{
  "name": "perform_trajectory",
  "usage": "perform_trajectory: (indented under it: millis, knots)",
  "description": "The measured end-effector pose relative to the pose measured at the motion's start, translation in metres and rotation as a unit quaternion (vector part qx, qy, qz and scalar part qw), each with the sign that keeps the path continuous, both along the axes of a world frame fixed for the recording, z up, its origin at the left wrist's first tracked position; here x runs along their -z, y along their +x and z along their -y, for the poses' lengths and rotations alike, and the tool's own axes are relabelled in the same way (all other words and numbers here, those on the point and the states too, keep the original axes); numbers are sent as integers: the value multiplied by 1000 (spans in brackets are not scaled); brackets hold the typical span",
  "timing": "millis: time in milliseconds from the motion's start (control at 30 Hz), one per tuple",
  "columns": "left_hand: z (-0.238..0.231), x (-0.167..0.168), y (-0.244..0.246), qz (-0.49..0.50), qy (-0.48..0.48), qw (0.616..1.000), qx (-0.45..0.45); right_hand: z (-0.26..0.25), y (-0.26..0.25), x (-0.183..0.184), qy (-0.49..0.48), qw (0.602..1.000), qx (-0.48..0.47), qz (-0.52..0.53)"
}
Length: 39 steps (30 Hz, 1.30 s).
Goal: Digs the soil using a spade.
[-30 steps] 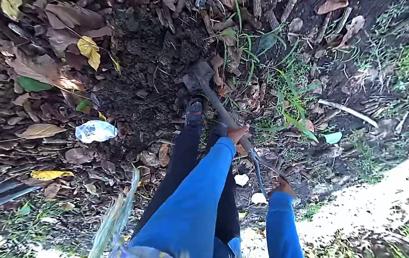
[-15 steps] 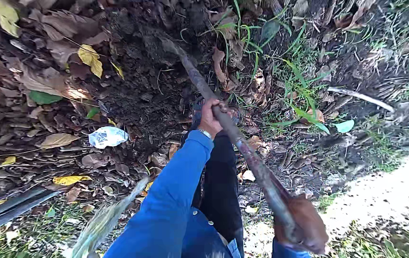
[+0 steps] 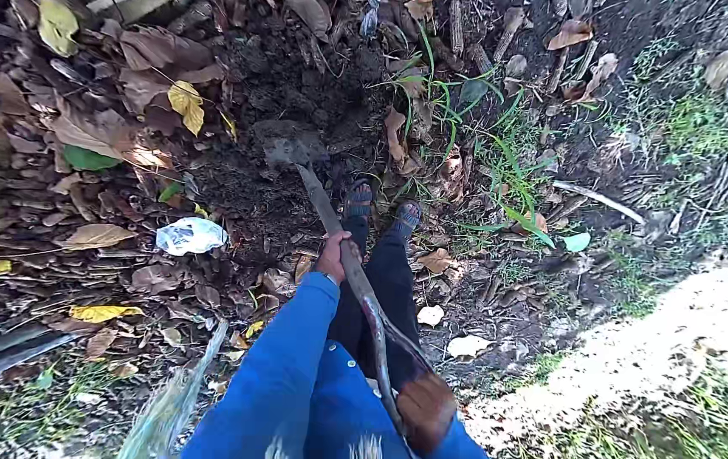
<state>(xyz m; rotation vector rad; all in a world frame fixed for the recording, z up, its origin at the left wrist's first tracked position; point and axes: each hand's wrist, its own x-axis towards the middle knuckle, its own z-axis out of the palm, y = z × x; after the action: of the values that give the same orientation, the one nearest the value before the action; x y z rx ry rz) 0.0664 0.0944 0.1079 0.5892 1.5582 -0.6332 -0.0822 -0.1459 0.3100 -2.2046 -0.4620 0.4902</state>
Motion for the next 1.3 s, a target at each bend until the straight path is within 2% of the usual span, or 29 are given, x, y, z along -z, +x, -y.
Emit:
perform_trajectory:
  millis: [100,200,300,400,467,533,567,667,767,833,900,967,1067,1100,1133,1167,1200,1267,1300]
  knots:
    - [-24,29,36,-63,103,982,145,-45,11,43,45,996,81,4]
    - [-34,14,70,-53,139,971,184,-68,29,35,112,968,212,-79]
    - [-7,-15,81,-32,139,970,196,-46,32,0,172,905,342,-185]
    - [41,-45,58,15,125,969,212,-2,22,-49,213,824,443,-280]
    - [73,-61,38,58,69,974,209,19,23,-90,184,817,451,-308]
    - [88,-82,23,50,-14,967,248,24,31,-121,138,824,449,-315]
    - [91,-95,21,44,-47,960,274,21,38,-128,148,806,472,-325]
    - [90,-120,36,55,-73,936,340,1,63,-113,273,704,564,-335]
    - [72,-133,58,77,-70,936,337,-34,95,-81,325,669,590,-314]
    - [64,-143,63,81,-76,939,325,-59,115,-63,283,691,584,-320]
    - [56,-158,65,73,-77,951,291,-74,130,-51,198,772,506,-331]
    - [32,-175,70,62,-83,960,260,-77,144,-58,78,851,366,-368]
    - [-12,-186,68,82,-111,951,276,-56,185,-84,-55,908,91,-406]
    - [-27,-188,70,87,-108,950,280,-43,206,-91,-79,923,18,-376]
    - [-42,-192,73,85,-98,949,288,-28,227,-100,-87,937,-6,-337]
    - [-56,-198,77,81,-80,948,298,-9,248,-108,-77,952,22,-294]
    - [-67,-206,83,79,-64,945,310,11,268,-115,-56,962,89,-254]
    - [-79,-223,94,93,-29,940,326,55,307,-118,-37,951,251,-178]
    - [-80,-228,99,103,-15,936,337,81,323,-112,-66,938,305,-154]
